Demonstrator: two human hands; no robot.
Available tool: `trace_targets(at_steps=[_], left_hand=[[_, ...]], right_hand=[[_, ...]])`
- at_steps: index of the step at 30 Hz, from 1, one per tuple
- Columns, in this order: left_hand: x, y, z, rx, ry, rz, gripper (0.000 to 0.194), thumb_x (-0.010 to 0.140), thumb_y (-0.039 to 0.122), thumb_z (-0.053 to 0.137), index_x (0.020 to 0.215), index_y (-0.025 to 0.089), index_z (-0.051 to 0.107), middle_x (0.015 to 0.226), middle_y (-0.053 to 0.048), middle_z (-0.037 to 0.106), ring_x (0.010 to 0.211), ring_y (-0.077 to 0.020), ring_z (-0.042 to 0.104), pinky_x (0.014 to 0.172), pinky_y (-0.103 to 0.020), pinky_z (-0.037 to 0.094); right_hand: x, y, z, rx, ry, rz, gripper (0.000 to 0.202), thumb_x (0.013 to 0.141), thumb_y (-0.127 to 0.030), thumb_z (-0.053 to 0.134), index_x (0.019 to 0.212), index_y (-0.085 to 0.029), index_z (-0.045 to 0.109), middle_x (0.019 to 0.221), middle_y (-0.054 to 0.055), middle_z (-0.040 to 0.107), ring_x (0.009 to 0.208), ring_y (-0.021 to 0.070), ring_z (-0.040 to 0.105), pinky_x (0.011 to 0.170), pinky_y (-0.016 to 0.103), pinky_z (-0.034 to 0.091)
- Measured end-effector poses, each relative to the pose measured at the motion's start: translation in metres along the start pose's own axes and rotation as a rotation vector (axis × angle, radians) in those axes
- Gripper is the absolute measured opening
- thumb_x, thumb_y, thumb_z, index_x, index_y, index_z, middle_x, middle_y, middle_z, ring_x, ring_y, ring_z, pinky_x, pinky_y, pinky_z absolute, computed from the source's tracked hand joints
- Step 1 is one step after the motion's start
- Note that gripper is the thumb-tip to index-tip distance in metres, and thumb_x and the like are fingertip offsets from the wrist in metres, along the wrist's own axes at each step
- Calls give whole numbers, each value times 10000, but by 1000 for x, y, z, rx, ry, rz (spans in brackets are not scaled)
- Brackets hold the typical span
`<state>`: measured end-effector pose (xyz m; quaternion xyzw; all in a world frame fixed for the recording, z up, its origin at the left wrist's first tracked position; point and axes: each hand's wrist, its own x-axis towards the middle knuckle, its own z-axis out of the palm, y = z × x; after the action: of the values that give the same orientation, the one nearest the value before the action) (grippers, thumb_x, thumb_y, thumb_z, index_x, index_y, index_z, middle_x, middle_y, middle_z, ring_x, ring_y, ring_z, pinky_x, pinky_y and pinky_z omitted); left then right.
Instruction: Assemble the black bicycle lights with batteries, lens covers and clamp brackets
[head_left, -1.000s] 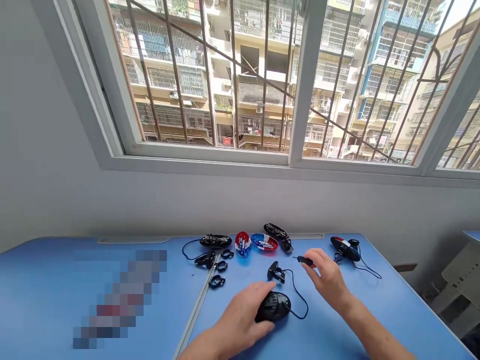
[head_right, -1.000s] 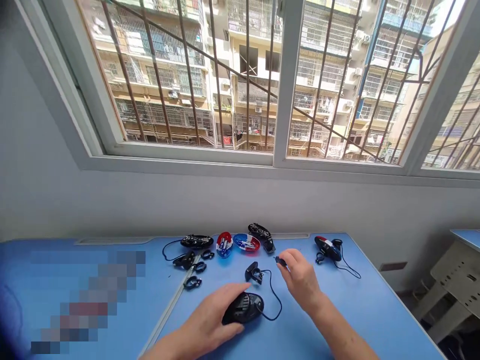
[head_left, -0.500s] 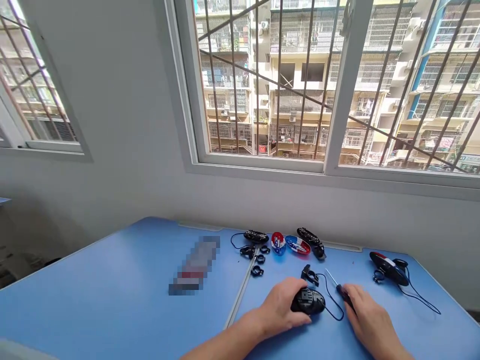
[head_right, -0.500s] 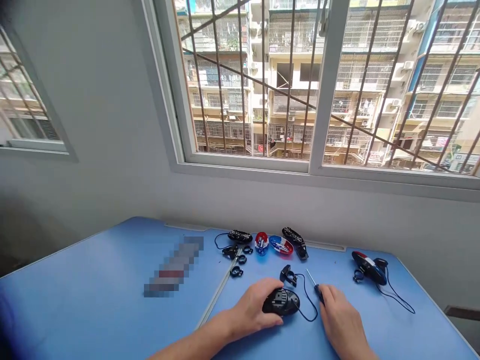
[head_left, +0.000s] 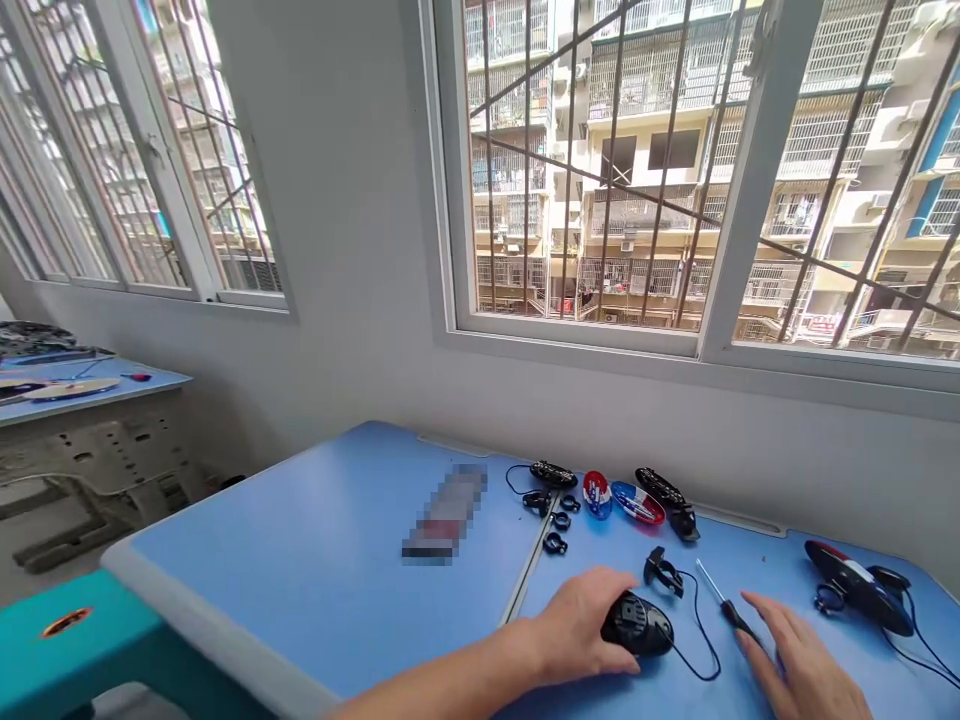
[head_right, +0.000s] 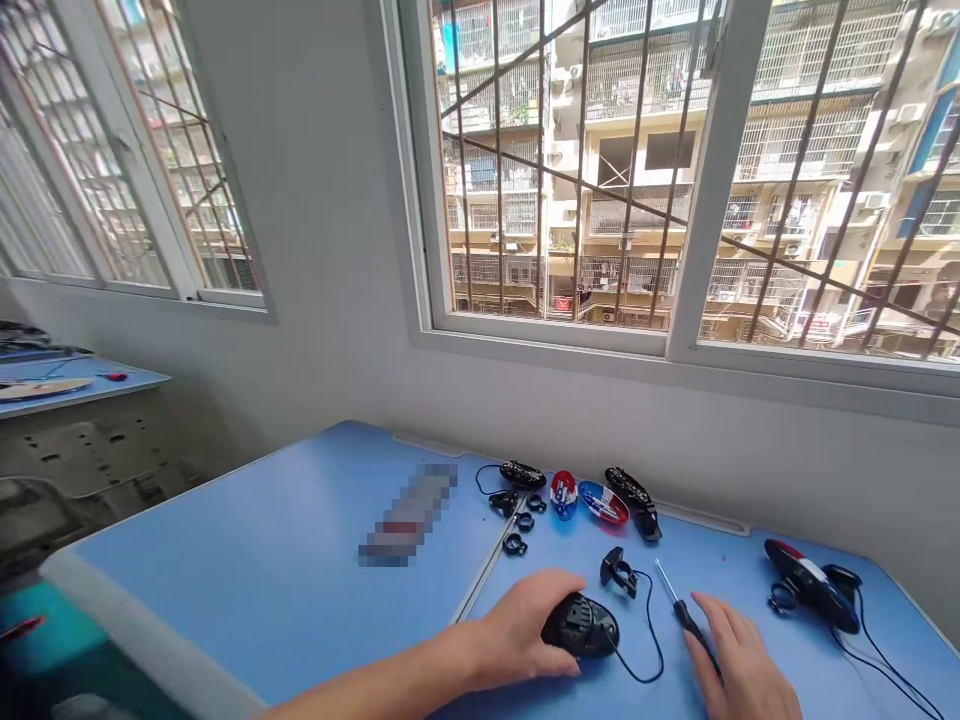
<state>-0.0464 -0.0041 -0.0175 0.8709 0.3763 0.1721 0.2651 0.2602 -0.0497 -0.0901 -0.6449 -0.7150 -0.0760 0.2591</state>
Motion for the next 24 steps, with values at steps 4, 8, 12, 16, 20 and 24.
trace_targets(at_steps=[4, 8, 12, 16, 20, 24], left_hand=[[-9, -5, -5, 7, -5, 11, 644, 632, 320, 850, 1203, 197, 580, 1159, -99, 647, 1032, -280, 610, 900, -353, 502], [-11, -6, -5, 33, -23, 79, 573, 693, 287, 786, 1207, 218, 542, 1152, -81, 632, 1044, -279, 588, 905, -346, 492], [-5, -10, -2, 31, -23, 150, 495, 726, 273, 743, 1179, 238, 547, 1139, -60, 637, 1021, -295, 599, 889, -352, 490], [1, -11, 3, 4, -49, 173, 483, 737, 302, 730, 1180, 239, 550, 1151, -61, 642, 1003, -312, 616, 855, -367, 507], [4, -7, 7, -70, -49, 250, 590, 754, 272, 696, 1300, 220, 479, 1289, -83, 594, 1118, -360, 575, 924, -418, 486], [4, -5, 10, -125, -41, 268, 611, 777, 257, 659, 1348, 208, 446, 1340, -89, 566, 1171, -399, 545, 978, -462, 454]], right_hand=[[11, 5, 0, -9, 119, -31, 444, 897, -488, 426, 1192, -216, 616, 1148, 115, 698, 1022, 290, 686, 717, 381, 618], [34, -10, -15, -6, 139, -145, 398, 899, -473, 449, 1195, -252, 597, 1135, 86, 690, 1022, 273, 675, 712, 358, 606], [68, -50, -29, 50, 132, -281, 302, 912, -405, 462, 1142, -282, 614, 1107, 60, 694, 975, 245, 680, 682, 327, 594], [103, -111, -27, 103, -80, -395, 230, 876, -236, 494, 1025, -256, 668, 1066, 63, 706, 938, 236, 673, 721, 338, 574], [129, -169, -22, 90, -315, -473, 235, 832, -141, 591, 1022, -229, 698, 1042, 74, 710, 948, 257, 655, 763, 354, 548], [142, -195, -19, 90, -417, -458, 263, 852, -123, 610, 1085, -218, 689, 1094, 83, 697, 1008, 263, 635, 759, 332, 533]])
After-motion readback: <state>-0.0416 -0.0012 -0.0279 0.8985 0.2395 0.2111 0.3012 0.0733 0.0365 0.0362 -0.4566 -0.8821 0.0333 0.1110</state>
